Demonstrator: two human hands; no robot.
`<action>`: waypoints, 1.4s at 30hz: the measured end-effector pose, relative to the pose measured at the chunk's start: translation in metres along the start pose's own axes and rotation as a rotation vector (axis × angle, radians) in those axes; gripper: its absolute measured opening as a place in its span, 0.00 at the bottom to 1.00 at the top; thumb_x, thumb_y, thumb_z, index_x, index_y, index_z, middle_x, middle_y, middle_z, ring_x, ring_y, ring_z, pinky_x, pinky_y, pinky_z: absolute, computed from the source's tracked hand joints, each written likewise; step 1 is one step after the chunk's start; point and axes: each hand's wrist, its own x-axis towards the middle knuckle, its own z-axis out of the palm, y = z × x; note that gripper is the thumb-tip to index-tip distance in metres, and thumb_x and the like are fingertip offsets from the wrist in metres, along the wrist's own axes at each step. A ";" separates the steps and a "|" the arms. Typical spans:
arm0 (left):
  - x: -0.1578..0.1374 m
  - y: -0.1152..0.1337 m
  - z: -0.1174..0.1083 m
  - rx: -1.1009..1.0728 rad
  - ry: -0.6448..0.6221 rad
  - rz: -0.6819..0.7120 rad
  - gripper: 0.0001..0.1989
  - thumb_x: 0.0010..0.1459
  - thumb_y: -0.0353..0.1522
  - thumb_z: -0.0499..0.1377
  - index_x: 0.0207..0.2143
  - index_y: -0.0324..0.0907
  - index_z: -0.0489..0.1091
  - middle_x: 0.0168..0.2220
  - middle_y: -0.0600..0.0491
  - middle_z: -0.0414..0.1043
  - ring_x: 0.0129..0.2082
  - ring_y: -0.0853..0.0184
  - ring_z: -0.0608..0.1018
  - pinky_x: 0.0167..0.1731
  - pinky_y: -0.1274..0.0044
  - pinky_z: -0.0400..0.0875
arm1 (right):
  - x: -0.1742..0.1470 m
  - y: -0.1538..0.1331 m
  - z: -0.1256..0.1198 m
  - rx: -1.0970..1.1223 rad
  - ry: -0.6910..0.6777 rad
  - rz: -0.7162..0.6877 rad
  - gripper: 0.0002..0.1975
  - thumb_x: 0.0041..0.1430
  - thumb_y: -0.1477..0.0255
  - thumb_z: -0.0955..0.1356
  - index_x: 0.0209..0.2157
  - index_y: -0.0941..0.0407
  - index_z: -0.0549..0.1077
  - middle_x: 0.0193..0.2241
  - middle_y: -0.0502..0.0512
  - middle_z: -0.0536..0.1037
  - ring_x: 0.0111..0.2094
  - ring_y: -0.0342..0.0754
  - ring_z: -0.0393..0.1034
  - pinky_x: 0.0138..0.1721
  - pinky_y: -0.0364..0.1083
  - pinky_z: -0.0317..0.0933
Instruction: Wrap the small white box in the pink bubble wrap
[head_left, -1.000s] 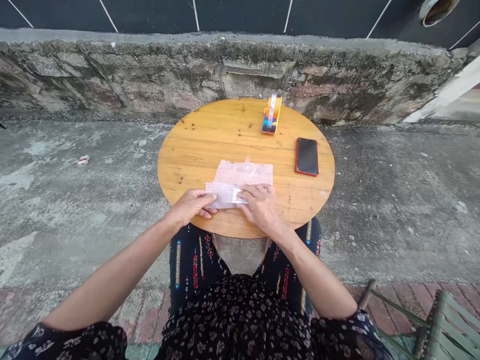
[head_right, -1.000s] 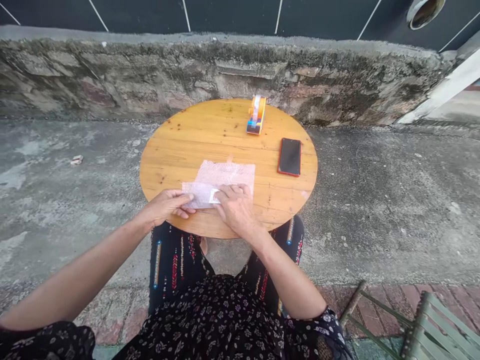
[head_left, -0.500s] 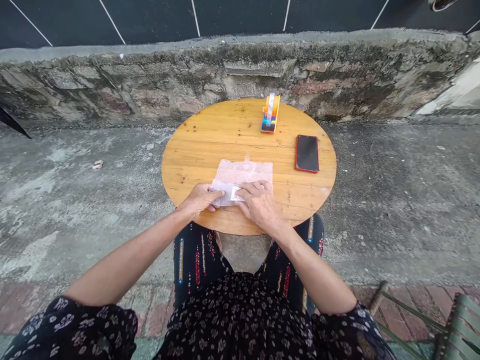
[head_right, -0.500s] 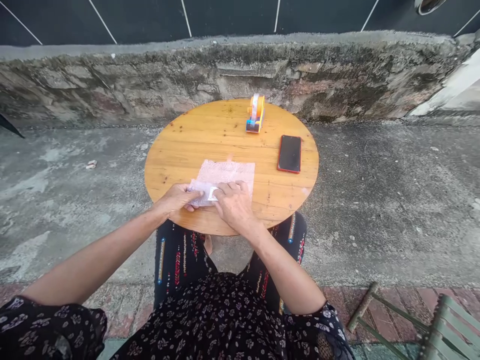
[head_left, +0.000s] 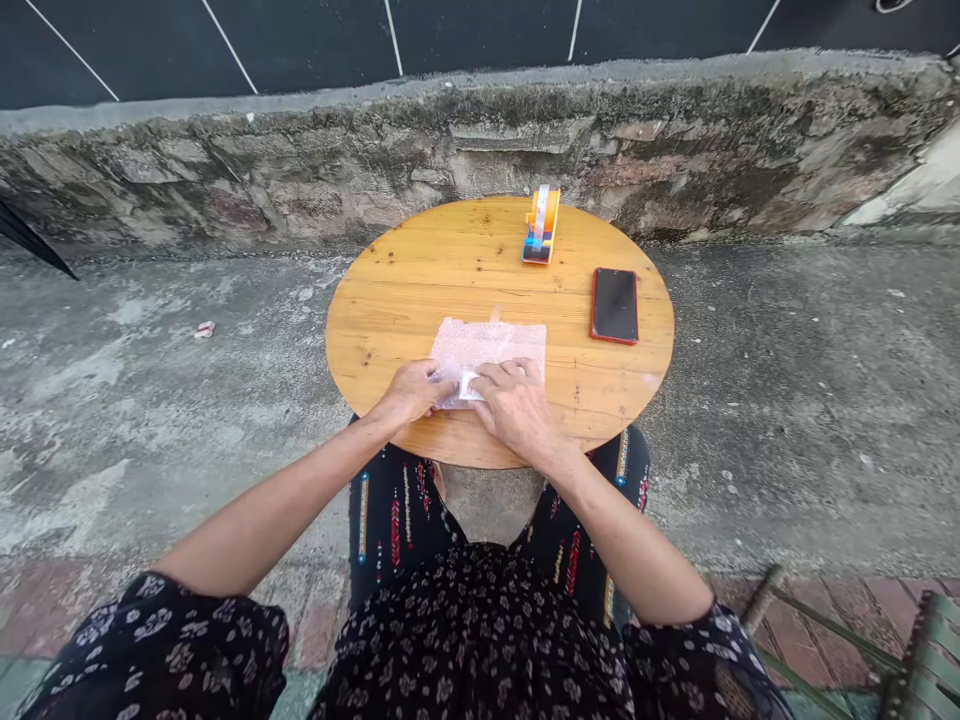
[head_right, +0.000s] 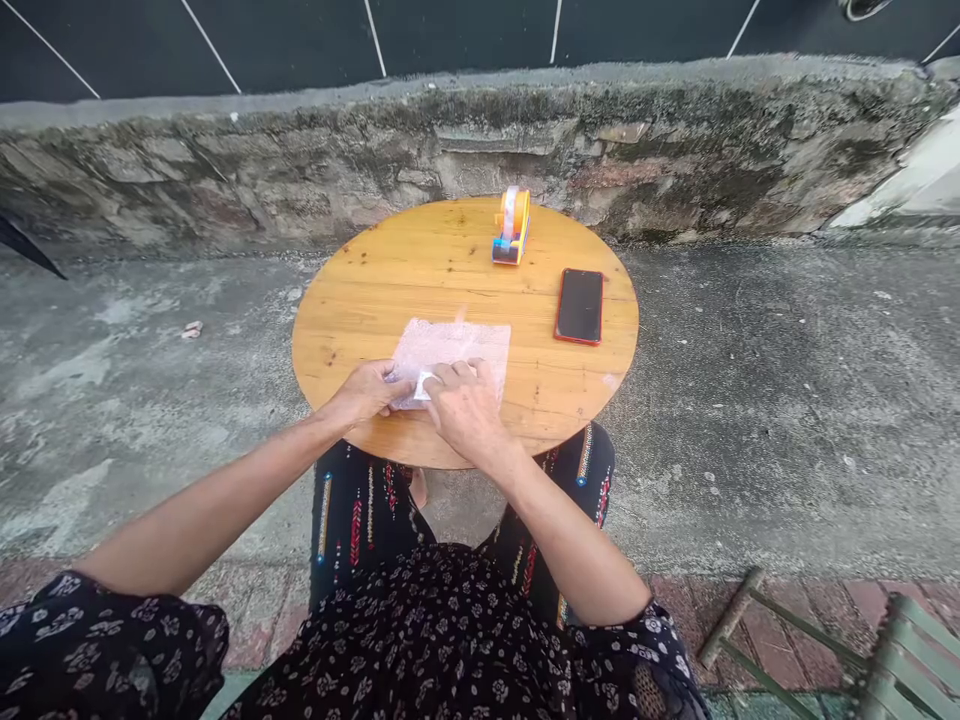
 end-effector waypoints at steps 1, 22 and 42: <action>0.001 -0.002 0.000 0.011 -0.003 0.012 0.08 0.47 0.36 0.59 0.26 0.40 0.67 0.18 0.59 0.67 0.16 0.70 0.71 0.14 0.81 0.65 | 0.000 0.000 0.000 0.001 -0.001 0.000 0.08 0.61 0.70 0.68 0.41 0.56 0.75 0.48 0.57 0.76 0.46 0.54 0.65 0.52 0.55 0.49; -0.020 0.006 0.010 0.174 0.286 0.103 0.43 0.52 0.39 0.61 0.66 0.36 0.48 0.35 0.48 0.74 0.39 0.57 0.77 0.41 0.71 0.70 | 0.002 0.000 -0.002 0.005 0.006 -0.003 0.09 0.61 0.69 0.68 0.41 0.57 0.75 0.48 0.58 0.76 0.46 0.55 0.66 0.52 0.56 0.51; -0.029 0.011 0.003 -0.373 0.152 -0.084 0.07 0.51 0.33 0.60 0.29 0.37 0.73 0.18 0.58 0.69 0.16 0.72 0.72 0.17 0.82 0.65 | 0.002 -0.002 -0.004 0.015 -0.018 0.006 0.08 0.62 0.69 0.67 0.41 0.56 0.76 0.48 0.58 0.77 0.46 0.55 0.66 0.51 0.55 0.50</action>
